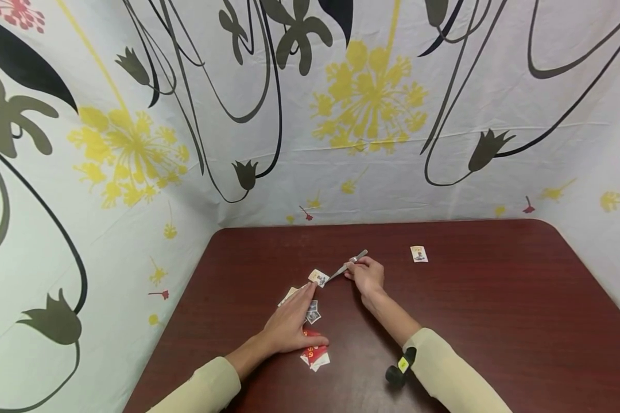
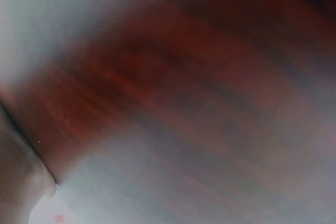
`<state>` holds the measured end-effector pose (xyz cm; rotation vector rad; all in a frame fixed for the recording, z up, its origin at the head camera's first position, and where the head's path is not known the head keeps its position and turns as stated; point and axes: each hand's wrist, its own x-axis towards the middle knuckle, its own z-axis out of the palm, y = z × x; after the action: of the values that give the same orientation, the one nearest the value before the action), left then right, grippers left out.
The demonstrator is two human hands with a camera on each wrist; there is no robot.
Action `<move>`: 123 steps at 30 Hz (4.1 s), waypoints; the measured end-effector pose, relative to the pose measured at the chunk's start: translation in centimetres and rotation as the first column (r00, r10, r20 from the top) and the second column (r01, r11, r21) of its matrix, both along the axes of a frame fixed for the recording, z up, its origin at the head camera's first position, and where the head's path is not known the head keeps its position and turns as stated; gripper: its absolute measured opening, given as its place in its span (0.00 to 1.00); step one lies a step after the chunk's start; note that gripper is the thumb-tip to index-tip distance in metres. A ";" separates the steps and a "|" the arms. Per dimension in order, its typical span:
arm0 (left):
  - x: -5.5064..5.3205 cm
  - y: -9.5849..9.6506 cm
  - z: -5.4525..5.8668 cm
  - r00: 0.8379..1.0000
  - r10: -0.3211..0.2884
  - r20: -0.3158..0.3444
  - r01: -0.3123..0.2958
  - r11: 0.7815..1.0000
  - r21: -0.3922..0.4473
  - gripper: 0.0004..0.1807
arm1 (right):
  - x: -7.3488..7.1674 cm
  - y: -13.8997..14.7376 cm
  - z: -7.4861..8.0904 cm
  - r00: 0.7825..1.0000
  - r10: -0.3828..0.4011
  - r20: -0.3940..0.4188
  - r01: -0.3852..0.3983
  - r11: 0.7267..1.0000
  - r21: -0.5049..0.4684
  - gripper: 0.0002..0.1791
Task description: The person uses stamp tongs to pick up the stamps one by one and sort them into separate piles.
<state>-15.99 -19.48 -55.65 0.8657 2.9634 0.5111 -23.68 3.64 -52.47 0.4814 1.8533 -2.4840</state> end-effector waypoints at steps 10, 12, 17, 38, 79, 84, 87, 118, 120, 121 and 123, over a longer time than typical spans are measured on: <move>0.1 -0.1 0.0 1.000 0.001 0.025 0.000 1.000 -0.016 0.74 | 0.2 -0.4 -0.2 0.999 -0.035 -0.007 0.036 0.999 0.038 0.07; 0.1 0.0 0.1 1.000 0.006 0.028 -0.005 1.000 -0.017 0.74 | 0.3 -0.4 -0.2 0.999 -0.040 -0.007 0.040 0.998 0.043 0.06; 0.2 0.0 0.2 0.999 0.015 0.034 -0.015 1.000 -0.022 0.74 | 0.6 -0.3 -0.3 0.999 -0.040 0.000 0.040 0.998 0.052 0.06; 0.0 -0.1 -0.1 1.000 0.002 0.022 -0.001 1.000 -0.028 0.74 | 1.5 0.8 0.0 0.998 -0.039 -0.047 0.038 0.999 -0.021 0.05; 0.1 0.0 0.2 1.000 -0.006 0.025 0.007 1.000 -0.022 0.74 | 0.8 0.4 -0.1 0.999 0.038 -0.017 -0.036 0.997 0.072 0.06; 0.0 -0.1 0.1 1.000 -0.002 0.021 0.003 0.999 -0.036 0.74 | 1.0 0.2 -0.1 0.999 0.044 -0.023 -0.042 0.996 0.077 0.06; 0.0 -0.2 0.0 1.000 -0.003 0.018 0.004 0.999 -0.042 0.74 | 1.1 0.2 -0.1 0.998 0.053 -0.020 -0.051 0.995 0.085 0.05; -0.1 -0.1 -0.2 1.000 -0.001 0.017 0.002 0.999 -0.034 0.74 | -1.5 0.2 -0.1 0.999 0.036 -0.018 -0.033 0.994 0.109 0.06; -0.1 0.0 -0.1 1.000 0.000 0.024 0.000 0.999 -0.033 0.74 | -1.5 0.3 -0.1 0.999 0.032 -0.019 -0.030 0.993 0.115 0.06; 0.0 0.0 0.0 1.000 0.001 0.028 0.000 0.999 -0.032 0.74 | -1.5 0.3 -0.1 0.999 0.029 -0.019 -0.027 0.993 0.119 0.06; 0.0 0.0 0.0 0.999 0.004 0.032 -0.003 1.000 -0.029 0.74 | -1.4 0.3 -0.2 0.999 0.022 -0.024 -0.019 0.991 0.129 0.06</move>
<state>-16.03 -19.47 -55.65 0.8425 2.9362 0.4757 -25.13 3.91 -52.65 0.4327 2.0262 -2.3792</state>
